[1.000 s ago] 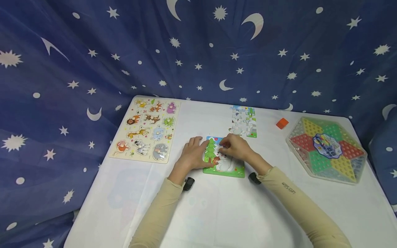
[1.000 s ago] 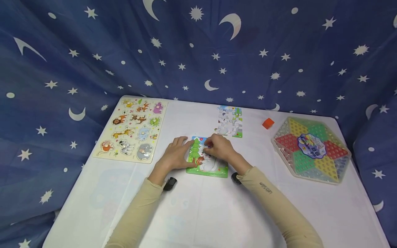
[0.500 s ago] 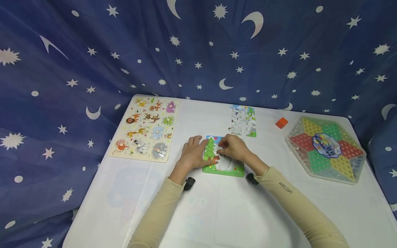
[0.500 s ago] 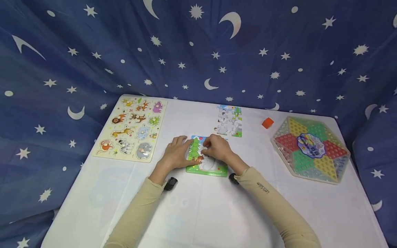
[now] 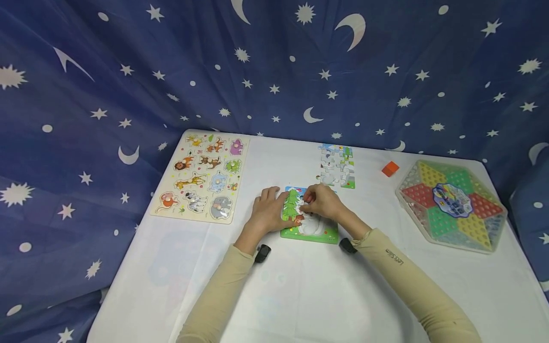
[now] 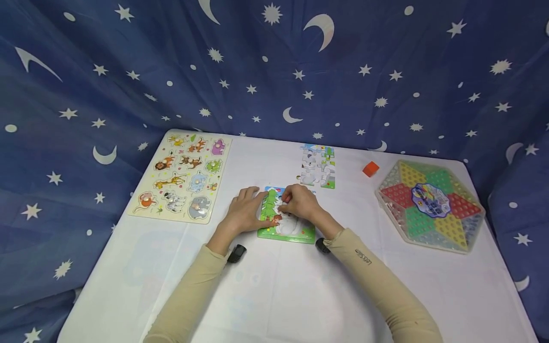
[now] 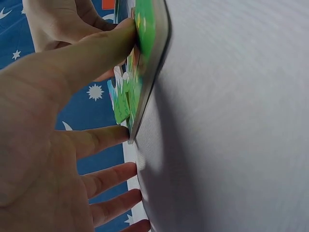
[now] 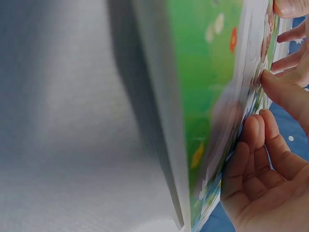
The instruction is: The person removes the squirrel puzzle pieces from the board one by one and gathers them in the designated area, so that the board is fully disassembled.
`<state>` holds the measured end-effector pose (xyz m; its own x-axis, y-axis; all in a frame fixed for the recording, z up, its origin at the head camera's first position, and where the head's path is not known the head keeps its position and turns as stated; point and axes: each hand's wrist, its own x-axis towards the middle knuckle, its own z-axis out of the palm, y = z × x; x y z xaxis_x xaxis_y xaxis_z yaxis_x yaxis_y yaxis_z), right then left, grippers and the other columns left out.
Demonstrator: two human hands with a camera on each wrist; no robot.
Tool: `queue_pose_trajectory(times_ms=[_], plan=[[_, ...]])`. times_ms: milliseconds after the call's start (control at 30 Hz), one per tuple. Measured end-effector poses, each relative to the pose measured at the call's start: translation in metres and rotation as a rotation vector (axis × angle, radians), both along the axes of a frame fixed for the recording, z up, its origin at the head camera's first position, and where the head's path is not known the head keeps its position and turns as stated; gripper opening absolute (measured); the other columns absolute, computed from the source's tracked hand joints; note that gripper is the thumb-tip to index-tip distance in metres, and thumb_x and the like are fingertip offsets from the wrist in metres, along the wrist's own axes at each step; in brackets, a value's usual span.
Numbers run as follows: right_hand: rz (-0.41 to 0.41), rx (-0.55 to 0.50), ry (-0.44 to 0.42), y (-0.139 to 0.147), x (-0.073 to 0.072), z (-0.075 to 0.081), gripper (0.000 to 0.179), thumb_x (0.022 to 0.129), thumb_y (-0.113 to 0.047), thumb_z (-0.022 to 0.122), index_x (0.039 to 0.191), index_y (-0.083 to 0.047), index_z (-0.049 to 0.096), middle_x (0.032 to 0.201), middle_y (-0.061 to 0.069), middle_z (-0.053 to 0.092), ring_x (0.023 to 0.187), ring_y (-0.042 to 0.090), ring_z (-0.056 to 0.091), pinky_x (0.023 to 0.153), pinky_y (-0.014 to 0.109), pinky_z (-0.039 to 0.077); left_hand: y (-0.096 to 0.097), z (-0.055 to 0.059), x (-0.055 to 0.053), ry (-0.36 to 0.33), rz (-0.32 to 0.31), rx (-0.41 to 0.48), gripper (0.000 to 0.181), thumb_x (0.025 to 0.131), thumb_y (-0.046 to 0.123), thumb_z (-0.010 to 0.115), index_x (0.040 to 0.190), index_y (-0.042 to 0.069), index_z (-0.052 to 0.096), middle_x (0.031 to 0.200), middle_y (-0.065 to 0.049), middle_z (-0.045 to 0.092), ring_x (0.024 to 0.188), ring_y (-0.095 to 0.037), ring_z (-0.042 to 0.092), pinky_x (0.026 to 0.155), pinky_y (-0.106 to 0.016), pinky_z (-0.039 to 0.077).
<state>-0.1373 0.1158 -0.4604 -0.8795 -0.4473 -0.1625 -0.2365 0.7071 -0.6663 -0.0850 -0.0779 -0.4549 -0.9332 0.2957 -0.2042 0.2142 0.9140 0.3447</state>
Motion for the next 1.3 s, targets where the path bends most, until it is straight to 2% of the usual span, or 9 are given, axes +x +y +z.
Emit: queue_pose_trajectory(times_ms=[367,767,1300], plan=[[0.045,0.008,0.078,0.001,0.000,0.002,0.017,0.080,-0.015,0.082,0.083,-0.007,0.067,0.075,0.001,0.061,0.067,0.014,0.055,0.063,0.031,0.045,0.000,-0.001,-0.001,-0.012,0.003,-0.006,0.094,0.078,0.061,0.074,0.151,0.013,0.041,0.152,-0.016,0.031,0.139,-0.032,0.025,0.106,-0.048,0.031],[0.045,-0.014,0.100,0.007,-0.005,0.007,0.015,0.079,-0.014,0.082,0.086,-0.006,0.071,0.077,0.001,0.064,0.069,0.015,0.058,0.066,0.031,0.047,0.000,0.000,0.000,-0.019,0.001,0.005,0.095,0.077,0.059,0.077,0.151,0.012,0.040,0.151,-0.017,0.031,0.139,-0.032,0.025,0.107,-0.048,0.030],[0.006,-0.091,0.135,0.021,-0.026,0.007,0.013,0.078,-0.009,0.083,0.086,-0.003,0.073,0.076,0.004,0.067,0.068,0.018,0.061,0.064,0.032,0.049,0.000,0.000,-0.002,-0.017,0.001,-0.013,0.096,0.076,0.061,0.076,0.151,0.012,0.041,0.151,-0.017,0.032,0.139,-0.033,0.026,0.107,-0.049,0.030]])
